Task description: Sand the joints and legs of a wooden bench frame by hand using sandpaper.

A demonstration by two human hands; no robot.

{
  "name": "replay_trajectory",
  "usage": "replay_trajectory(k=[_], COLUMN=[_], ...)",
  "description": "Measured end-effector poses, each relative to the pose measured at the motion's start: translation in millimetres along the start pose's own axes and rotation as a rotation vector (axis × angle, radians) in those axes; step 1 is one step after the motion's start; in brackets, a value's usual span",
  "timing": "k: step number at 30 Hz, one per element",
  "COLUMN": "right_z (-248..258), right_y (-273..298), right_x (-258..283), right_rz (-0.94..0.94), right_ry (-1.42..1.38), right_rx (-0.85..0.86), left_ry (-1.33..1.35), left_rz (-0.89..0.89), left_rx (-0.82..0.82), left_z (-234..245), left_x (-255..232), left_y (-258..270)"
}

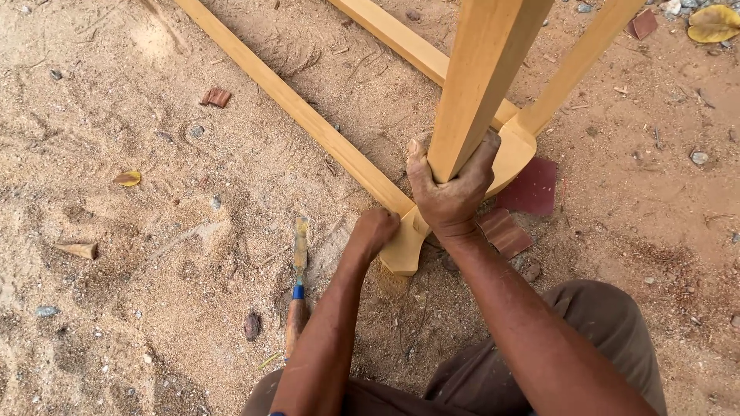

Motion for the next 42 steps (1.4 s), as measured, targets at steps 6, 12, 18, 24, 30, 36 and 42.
replay_trajectory(k=[6,12,18,24,30,36,42], right_z=[-0.5,-0.5,0.4,-6.2,3.3,2.5,9.1], right_y=[-0.3,4.7,-2.7,5.0,-6.1,-11.7,-9.4], right_x=[5.5,-2.5,11.7,-12.5,12.8,15.6,19.4], right_rz=[0.075,0.029,0.094,-0.035,0.068,0.074,0.072], right_ry=[0.051,0.019,0.060,-0.095,-0.040,-0.098,0.015], right_rx=[-0.021,-0.005,-0.002,0.046,-0.043,-0.034,-0.081], left_ry=[-0.075,-0.121,-0.051,-0.148,-0.043,-0.106,-0.115], left_rz=[-0.070,-0.151,-0.078,-0.200,-0.124,-0.041,0.000], left_rx=[-0.047,-0.066,0.026,-0.080,-0.036,-0.070,-0.053], left_z=[-9.6,6.5,-15.2,16.3,0.5,26.2,-9.4], left_x=[14.5,-10.0,18.7,-25.9,7.6,-29.2,25.0], left_y=[-31.9,-4.9,-30.1,12.0,-8.7,27.1,-23.1])
Point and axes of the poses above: each hand's wrist, its own y-axis away from the middle knuckle, its own z-axis out of the back of the hand, x = y × z, the point moved 8 cm from there along -y, towards the middle knuckle, and after that the axes turned 1 degree about -z, right-handed, at the moved point
